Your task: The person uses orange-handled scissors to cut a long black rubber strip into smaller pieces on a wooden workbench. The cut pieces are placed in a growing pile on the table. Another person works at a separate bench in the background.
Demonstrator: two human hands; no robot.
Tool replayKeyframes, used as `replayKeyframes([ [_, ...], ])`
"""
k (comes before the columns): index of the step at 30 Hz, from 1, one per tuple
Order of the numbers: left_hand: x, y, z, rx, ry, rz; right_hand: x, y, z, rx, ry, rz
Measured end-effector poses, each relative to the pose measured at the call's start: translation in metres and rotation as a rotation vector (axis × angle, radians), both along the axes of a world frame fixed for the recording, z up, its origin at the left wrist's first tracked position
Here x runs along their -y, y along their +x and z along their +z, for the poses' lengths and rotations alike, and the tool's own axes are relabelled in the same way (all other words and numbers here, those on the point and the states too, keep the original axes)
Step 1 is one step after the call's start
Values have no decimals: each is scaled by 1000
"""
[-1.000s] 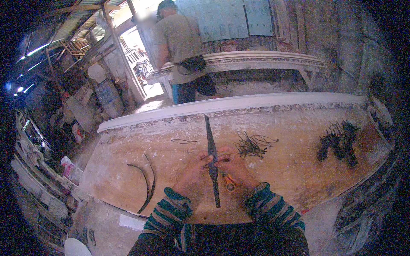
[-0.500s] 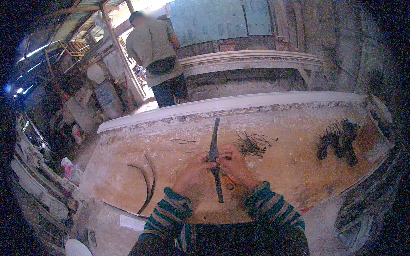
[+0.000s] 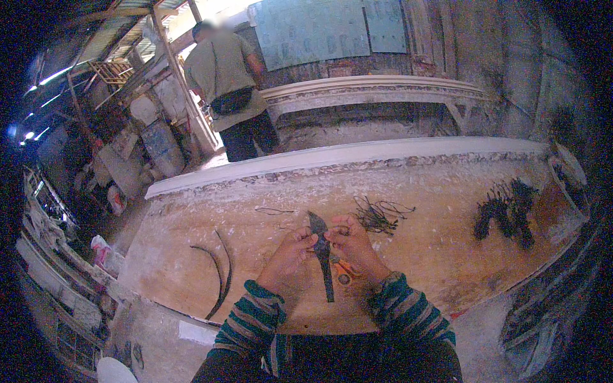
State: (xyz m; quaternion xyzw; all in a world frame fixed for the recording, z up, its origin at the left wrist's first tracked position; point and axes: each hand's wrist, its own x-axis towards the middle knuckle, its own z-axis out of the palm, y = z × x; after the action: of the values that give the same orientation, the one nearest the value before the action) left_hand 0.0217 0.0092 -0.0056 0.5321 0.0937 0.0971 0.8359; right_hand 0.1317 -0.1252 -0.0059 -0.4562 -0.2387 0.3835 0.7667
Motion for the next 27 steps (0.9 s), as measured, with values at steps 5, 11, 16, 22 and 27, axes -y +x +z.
replayKeyframes([
  [5,2,-1,2,-21,-10,32,-1,1,-2,172,-59,-31],
  [11,2,-2,4,21,90,101,2,-8,2,302,-39,44],
  [16,2,-1,6,31,116,107,3,-10,8,330,-89,26],
  [22,-4,3,-9,90,49,115,2,-6,3,388,-109,60],
  [27,3,0,3,56,25,124,0,-5,2,381,-90,69],
])
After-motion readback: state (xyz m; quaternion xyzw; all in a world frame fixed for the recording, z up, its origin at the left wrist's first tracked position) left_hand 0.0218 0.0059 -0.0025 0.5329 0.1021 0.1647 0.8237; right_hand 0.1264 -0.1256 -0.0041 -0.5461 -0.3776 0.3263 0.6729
